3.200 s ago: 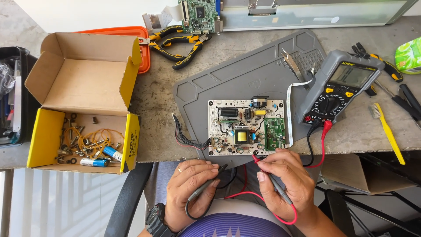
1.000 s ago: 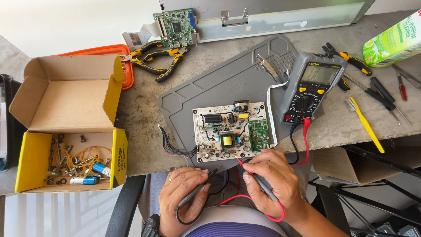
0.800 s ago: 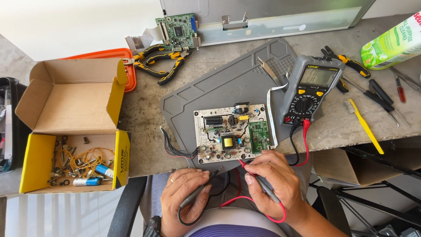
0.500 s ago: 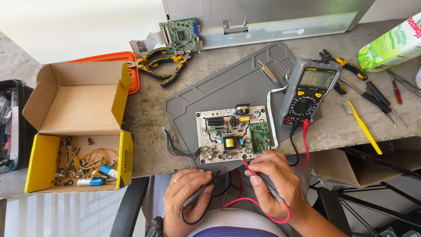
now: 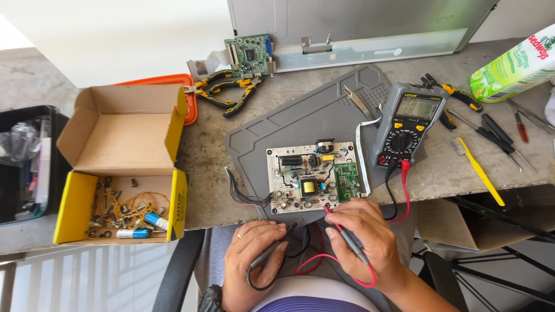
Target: The person tests a circuit board using a multimeter, touching probes to various points on the board. They then use tweezers to adjust a small component and a toothbrush to clean the board's surface.
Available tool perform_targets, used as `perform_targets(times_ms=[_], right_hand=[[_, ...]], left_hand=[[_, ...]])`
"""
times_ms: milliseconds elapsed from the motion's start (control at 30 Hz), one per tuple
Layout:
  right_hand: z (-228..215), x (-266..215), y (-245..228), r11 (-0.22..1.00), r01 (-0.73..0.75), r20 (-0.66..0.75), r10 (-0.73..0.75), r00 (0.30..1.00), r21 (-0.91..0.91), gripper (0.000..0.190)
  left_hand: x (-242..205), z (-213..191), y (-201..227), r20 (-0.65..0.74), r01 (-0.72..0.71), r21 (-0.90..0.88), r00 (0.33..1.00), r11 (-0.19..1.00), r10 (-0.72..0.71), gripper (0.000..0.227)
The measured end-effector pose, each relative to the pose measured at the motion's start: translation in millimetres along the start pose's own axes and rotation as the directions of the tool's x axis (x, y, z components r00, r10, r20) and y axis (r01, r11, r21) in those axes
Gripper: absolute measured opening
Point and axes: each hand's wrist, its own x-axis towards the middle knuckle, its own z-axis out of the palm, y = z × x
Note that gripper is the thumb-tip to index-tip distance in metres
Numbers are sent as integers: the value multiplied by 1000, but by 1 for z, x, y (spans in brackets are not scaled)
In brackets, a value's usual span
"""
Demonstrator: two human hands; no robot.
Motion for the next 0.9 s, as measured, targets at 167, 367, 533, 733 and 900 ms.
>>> perform_targets(times_ms=[167,367,533,733,900], right_hand=[[2,-1,1,1000,-10,-3,10,1000,2,14],[4,-2,4,1000,6,-11,-7,1000,-22,14],[4,-3,4,1000,1,-3,-1,1000,-28,14],[5,-6,7,998,28,-10,-29,1000,-60,16],[5,-7,8,997,30,-15,-31,999,-65,14]], left_hand=[[1,2,2,-15,8,23,1000,1000,-8,14],[3,3,3,-24,7,7,1000,1000,-7,13],[3,0,5,-3,22,-5,1000,1000,-22,12],[0,1,2,8,21,-15,1000,1000,-21,14],[0,2,2,10,7,-17,1000,1000,-7,15]])
